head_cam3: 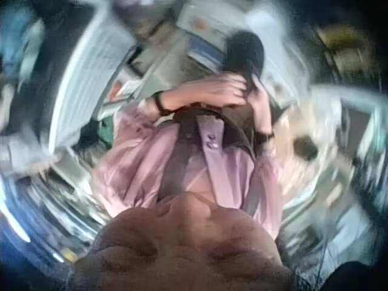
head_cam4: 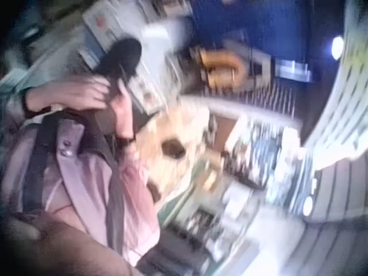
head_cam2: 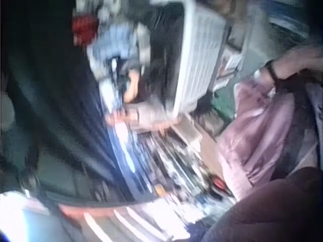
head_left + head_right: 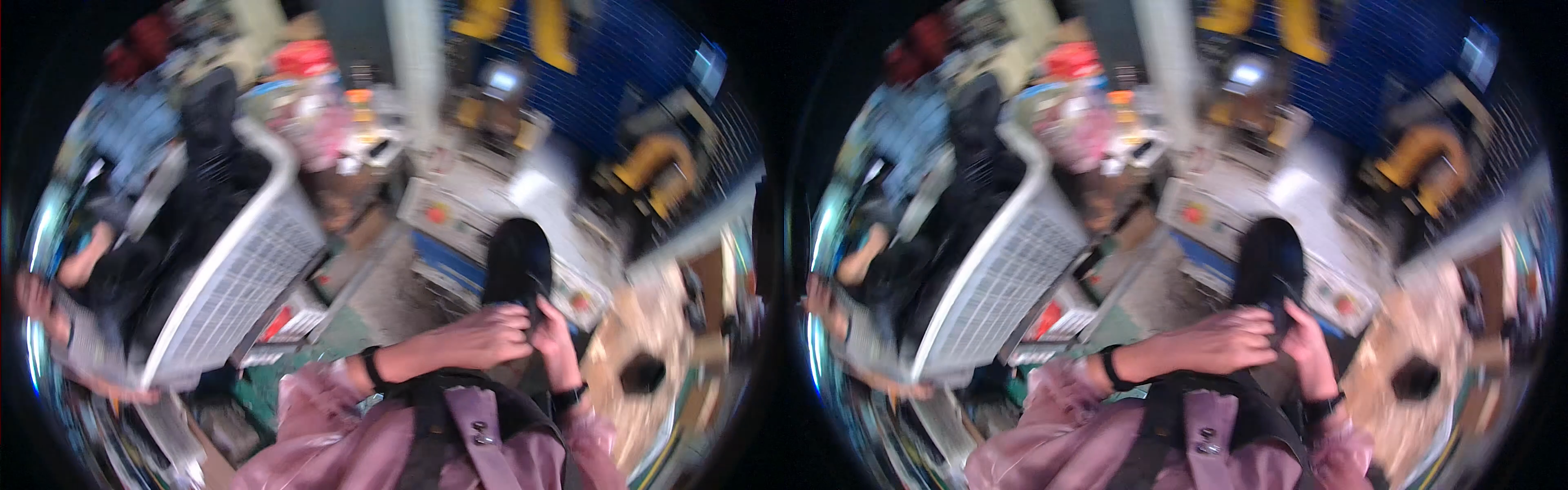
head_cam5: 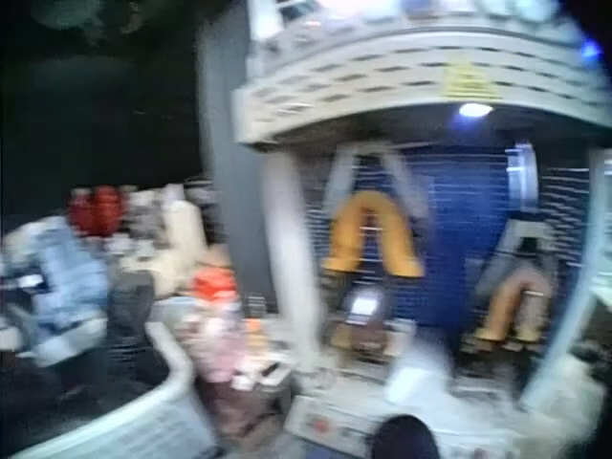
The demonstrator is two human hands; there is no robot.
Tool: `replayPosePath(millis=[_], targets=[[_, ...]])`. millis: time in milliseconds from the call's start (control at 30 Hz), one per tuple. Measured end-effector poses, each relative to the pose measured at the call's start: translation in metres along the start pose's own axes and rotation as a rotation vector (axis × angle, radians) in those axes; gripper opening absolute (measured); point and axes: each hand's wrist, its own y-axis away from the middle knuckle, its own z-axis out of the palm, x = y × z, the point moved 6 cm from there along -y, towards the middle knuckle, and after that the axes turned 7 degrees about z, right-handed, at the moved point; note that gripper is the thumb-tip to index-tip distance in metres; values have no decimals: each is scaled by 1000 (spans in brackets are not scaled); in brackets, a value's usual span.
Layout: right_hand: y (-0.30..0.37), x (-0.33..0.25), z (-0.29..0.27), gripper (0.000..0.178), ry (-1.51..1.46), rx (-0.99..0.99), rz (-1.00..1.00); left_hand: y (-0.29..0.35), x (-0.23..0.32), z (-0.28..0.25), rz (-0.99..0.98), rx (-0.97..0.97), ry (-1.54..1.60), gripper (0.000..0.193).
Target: Processing and assembling shoe components using industrial machinery in a factory environment.
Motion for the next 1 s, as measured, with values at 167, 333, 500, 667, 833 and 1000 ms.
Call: replayPosePath(millis=[167,333,500,667,833,1000], targets=[[54,-14,-23,34,-183,-136,-354,-3,21,7,-112,45,61,41],[111,-18,-46,40,-220,-321,-521,-22,35,42,-17,-61,-40,40],[183,-19,-88,43,-249,-396,-712,-75,56,96,172,-97,68,29],[262,-25,-146,43,-220,-204,-914,-137,72,166,346,-156,187,22],[376,-65,-203,46,-132,184,-1266,-233,80,258,482,-129,243,23],[451,-33,-293,58,-265,569,-1387,-313,69,402,475,-274,247,24]])
